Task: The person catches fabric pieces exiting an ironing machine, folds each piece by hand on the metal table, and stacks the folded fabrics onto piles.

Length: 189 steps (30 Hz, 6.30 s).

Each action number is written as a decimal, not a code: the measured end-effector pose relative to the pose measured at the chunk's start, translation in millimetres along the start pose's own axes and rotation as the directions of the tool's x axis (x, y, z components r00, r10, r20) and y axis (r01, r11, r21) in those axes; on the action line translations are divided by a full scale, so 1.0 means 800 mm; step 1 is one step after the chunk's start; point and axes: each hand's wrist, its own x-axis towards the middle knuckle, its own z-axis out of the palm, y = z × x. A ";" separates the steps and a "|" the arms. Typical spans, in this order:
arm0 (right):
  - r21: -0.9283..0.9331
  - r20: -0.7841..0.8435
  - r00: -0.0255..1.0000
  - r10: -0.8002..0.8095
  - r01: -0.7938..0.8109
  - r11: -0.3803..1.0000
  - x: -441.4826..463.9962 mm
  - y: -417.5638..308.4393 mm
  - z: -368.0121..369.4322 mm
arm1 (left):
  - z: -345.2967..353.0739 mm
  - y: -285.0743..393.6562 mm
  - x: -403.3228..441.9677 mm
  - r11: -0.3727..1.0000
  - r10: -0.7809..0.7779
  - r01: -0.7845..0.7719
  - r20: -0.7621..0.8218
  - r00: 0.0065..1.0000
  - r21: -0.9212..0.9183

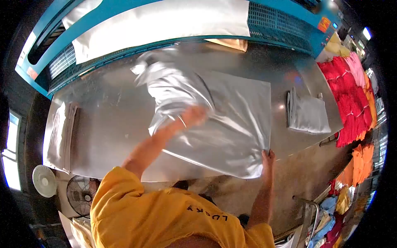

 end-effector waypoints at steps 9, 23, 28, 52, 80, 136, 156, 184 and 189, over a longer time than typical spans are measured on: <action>0.451 -0.208 0.974 -0.095 0.182 0.874 -0.053 -0.200 0.074 | 0.039 0.264 -0.124 0.853 -0.298 0.362 0.220 0.929 -0.375; 0.176 0.418 0.840 -0.346 0.298 0.938 0.034 -0.281 0.250 | -0.087 0.091 -0.387 -0.018 -0.999 0.310 0.030 0.034 -0.951; 0.113 -0.061 0.969 -0.238 0.243 0.963 -0.028 -0.181 0.347 | -0.067 0.045 -0.307 -0.191 -0.835 0.598 0.449 0.318 -0.779; -0.062 -0.990 -0.138 -0.042 0.146 0.987 -0.800 0.126 -0.738 | 0.339 1.049 -0.030 0.317 0.471 0.241 0.373 0.800 -0.917; 0.389 -0.881 -0.399 0.254 -0.305 0.869 -0.940 0.321 -0.688 | 0.508 1.082 -0.134 0.554 0.666 0.174 0.559 0.494 -0.814; -0.745 -0.284 0.556 -0.781 0.385 0.545 0.235 -0.134 -0.067 | 0.007 0.024 0.011 0.860 -0.508 0.427 0.386 0.771 0.279; -0.968 -0.219 0.695 -0.685 -0.242 0.063 0.143 -0.280 0.025 | -0.163 -0.137 -0.313 0.674 -0.709 0.692 -0.039 0.705 0.258; -0.414 0.238 0.971 -0.005 0.106 0.904 -0.034 -0.134 0.315 | -0.279 -0.296 -0.464 0.589 -0.789 0.230 -0.613 -0.040 -0.774; -0.086 0.510 0.858 -0.055 0.114 0.990 -0.028 -0.146 0.361 | -0.172 -0.093 -0.295 0.631 -0.706 0.671 0.071 0.705 -0.388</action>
